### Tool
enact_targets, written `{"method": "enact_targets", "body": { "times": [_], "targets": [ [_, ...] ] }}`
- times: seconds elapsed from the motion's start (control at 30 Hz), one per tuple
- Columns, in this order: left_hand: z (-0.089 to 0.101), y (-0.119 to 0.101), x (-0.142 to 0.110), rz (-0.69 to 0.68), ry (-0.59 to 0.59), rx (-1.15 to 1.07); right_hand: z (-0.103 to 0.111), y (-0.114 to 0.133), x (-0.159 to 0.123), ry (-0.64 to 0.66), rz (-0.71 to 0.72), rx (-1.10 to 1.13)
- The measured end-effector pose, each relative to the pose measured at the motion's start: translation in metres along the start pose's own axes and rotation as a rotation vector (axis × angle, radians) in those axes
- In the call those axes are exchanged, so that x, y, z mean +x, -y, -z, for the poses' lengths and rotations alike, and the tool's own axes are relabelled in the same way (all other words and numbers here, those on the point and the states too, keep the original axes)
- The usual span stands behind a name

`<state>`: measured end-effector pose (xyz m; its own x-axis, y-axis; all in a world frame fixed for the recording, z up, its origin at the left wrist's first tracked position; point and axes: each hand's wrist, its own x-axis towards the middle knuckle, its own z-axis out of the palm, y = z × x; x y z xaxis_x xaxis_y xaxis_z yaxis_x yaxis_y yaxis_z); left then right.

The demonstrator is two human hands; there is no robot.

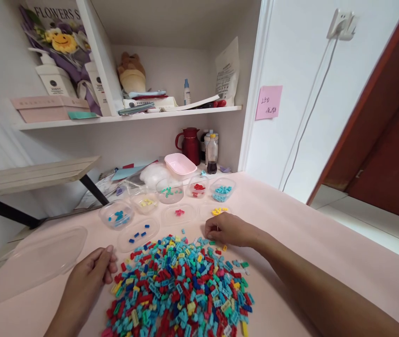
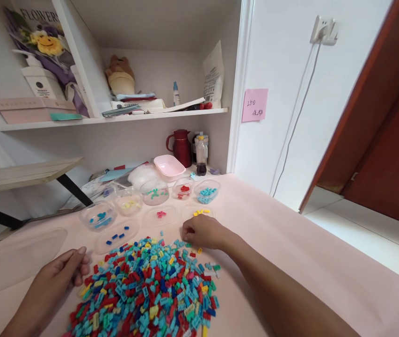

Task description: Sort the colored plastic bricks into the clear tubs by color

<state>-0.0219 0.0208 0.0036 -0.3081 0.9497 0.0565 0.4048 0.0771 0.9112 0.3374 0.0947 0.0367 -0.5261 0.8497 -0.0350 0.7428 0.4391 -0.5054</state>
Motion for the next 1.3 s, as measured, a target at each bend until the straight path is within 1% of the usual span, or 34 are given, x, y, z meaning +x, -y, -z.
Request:
{"method": "enact_targets", "body": {
  "times": [0.17, 0.27, 0.3, 0.33, 0.43, 0.47, 0.57, 0.67, 0.73, 0.87, 1.13, 1.2, 1.3],
  "targets": [
    [0.0, 0.001, 0.001, -0.01, 0.008, 0.025, 0.004, -0.004, -0.001, 0.055, -0.017, 0.044],
    [-0.001, 0.0, 0.001, -0.008, 0.017, 0.024, 0.006, -0.009, -0.003, 0.168, 0.009, 0.109],
    [-0.001, 0.0, 0.001, -0.006, 0.017, 0.023, 0.006, -0.009, -0.003, 0.18, 0.015, 0.122],
    [-0.001, 0.0, 0.001, -0.003, 0.017, 0.022, 0.006, -0.01, -0.002, 0.159, 0.02, 0.119],
    [-0.001, -0.001, 0.0, -0.002, 0.017, 0.024, 0.004, -0.007, -0.001, 0.023, 0.048, 0.07],
    [-0.001, -0.001, 0.0, -0.001, 0.017, 0.027, 0.003, -0.006, 0.0, 0.009, 0.058, 0.058],
    [-0.001, -0.002, 0.0, 0.002, 0.013, 0.039, 0.001, -0.002, 0.001, 0.034, 0.049, 0.028],
    [-0.001, -0.002, 0.0, -0.008, 0.01, 0.041, -0.002, 0.0, 0.002, -0.044, 0.008, -0.045],
    [-0.001, -0.003, 0.0, -0.011, 0.006, 0.039, -0.004, -0.001, 0.003, -0.074, 0.003, -0.056],
    [-0.001, -0.003, -0.001, -0.003, 0.001, 0.041, -0.005, -0.004, 0.004, -0.07, 0.025, -0.032],
    [0.0, 0.0, -0.001, -0.002, 0.024, 0.061, -0.003, -0.001, 0.003, -0.037, 0.141, -0.109],
    [0.0, 0.0, 0.0, 0.001, 0.026, 0.058, -0.003, 0.0, 0.003, -0.036, 0.139, -0.126],
    [0.0, 0.001, 0.0, -0.001, 0.024, 0.047, -0.002, 0.002, 0.003, -0.037, 0.09, -0.142]
  ]
}}
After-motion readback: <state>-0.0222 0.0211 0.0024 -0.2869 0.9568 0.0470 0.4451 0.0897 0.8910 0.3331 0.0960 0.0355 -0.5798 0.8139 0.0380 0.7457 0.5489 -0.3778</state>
